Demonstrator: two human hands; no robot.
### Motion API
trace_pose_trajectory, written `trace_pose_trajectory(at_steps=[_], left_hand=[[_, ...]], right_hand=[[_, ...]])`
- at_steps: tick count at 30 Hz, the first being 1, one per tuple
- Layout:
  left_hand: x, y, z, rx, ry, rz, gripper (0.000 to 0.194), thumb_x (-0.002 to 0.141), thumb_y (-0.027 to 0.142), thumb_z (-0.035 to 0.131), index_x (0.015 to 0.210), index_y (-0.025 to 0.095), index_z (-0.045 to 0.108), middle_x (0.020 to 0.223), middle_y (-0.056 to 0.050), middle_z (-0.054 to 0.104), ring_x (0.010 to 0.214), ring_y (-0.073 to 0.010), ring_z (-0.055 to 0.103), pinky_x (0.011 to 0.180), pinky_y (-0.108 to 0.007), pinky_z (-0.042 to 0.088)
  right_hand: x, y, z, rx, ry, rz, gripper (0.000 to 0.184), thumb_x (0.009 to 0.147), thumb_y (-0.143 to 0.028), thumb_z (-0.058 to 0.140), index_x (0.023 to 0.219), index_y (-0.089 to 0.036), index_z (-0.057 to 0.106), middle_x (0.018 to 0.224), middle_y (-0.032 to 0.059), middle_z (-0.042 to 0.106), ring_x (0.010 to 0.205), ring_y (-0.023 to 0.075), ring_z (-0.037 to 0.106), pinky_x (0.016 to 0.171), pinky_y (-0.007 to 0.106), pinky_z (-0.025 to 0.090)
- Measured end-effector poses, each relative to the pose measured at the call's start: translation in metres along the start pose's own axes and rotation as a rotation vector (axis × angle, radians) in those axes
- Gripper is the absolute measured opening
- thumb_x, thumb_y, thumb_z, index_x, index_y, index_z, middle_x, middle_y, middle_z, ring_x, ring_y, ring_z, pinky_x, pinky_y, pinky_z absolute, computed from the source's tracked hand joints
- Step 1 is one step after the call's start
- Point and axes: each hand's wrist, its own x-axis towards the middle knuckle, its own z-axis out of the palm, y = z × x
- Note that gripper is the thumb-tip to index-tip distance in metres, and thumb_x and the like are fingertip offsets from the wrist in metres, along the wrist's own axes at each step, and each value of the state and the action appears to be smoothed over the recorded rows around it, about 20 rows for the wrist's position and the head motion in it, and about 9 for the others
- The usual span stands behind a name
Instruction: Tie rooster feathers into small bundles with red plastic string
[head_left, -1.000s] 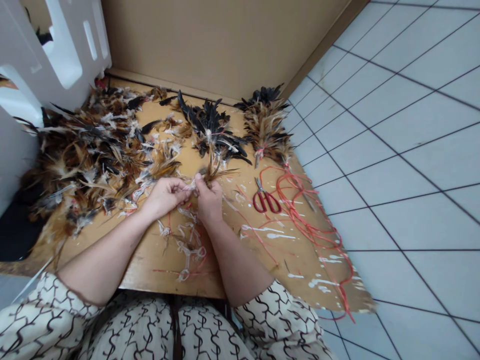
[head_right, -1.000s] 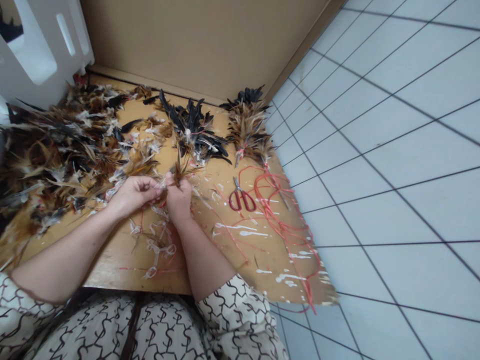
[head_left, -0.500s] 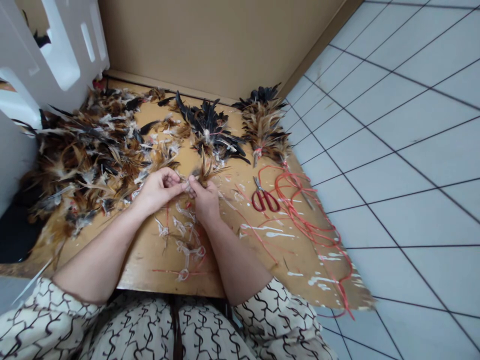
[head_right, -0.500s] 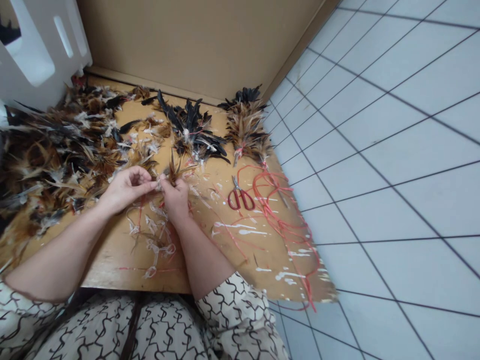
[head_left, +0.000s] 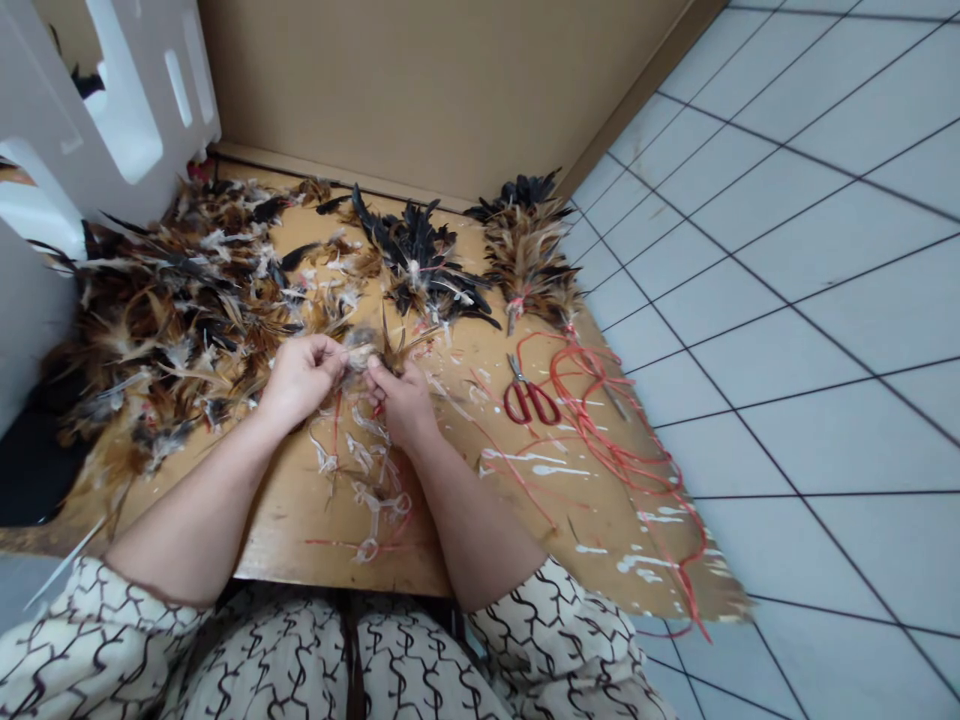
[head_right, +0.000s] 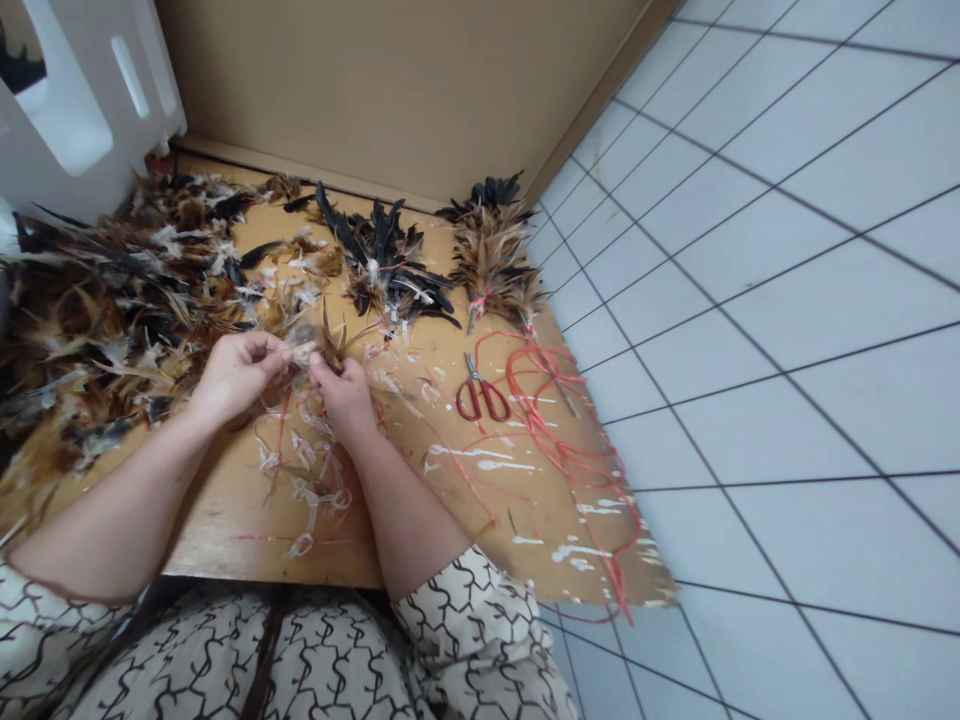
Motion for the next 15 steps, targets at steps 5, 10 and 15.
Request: trace_pose_trajectory(at_steps=[5,10,15], left_hand=[[0.006,-0.006,-0.013,0.472,0.220,0.086,0.013,0.070,0.027,0.054,0.068,0.017,0.062,0.066,-0.004,0.061,0.067,-0.0193,0.057,0.067,-0.031,0.042],[-0.001,-0.005,-0.006,0.476,0.398,0.402,0.022,0.069,0.025,0.055,0.088,0.017,0.063,0.099,-0.009,0.062,0.099,-0.0247,0.055,0.088,-0.037,0.042],[-0.013,-0.001,0.014,0.032,0.060,0.230,0.015,0.072,0.029,0.052,0.071,0.016,0.061,0.066,-0.001,0.062,0.061,-0.0137,0.054,0.062,-0.027,0.044]], right_hand=[[0.000,-0.005,-0.003,0.138,-0.050,0.097,0.016,0.066,-0.030,0.067,0.070,-0.017,0.059,0.046,-0.0087,0.042,0.040,0.0033,0.031,0.041,0.018,0.026],[0.004,-0.004,-0.008,0.181,-0.105,0.119,0.021,0.080,-0.031,0.054,0.069,-0.016,0.065,0.054,-0.0028,0.054,0.047,0.0057,0.045,0.049,0.019,0.037],[0.010,0.000,-0.011,0.081,-0.176,0.032,0.032,0.084,-0.044,0.046,0.080,-0.020,0.067,0.076,0.0016,0.068,0.075,0.0114,0.061,0.072,0.025,0.047]])
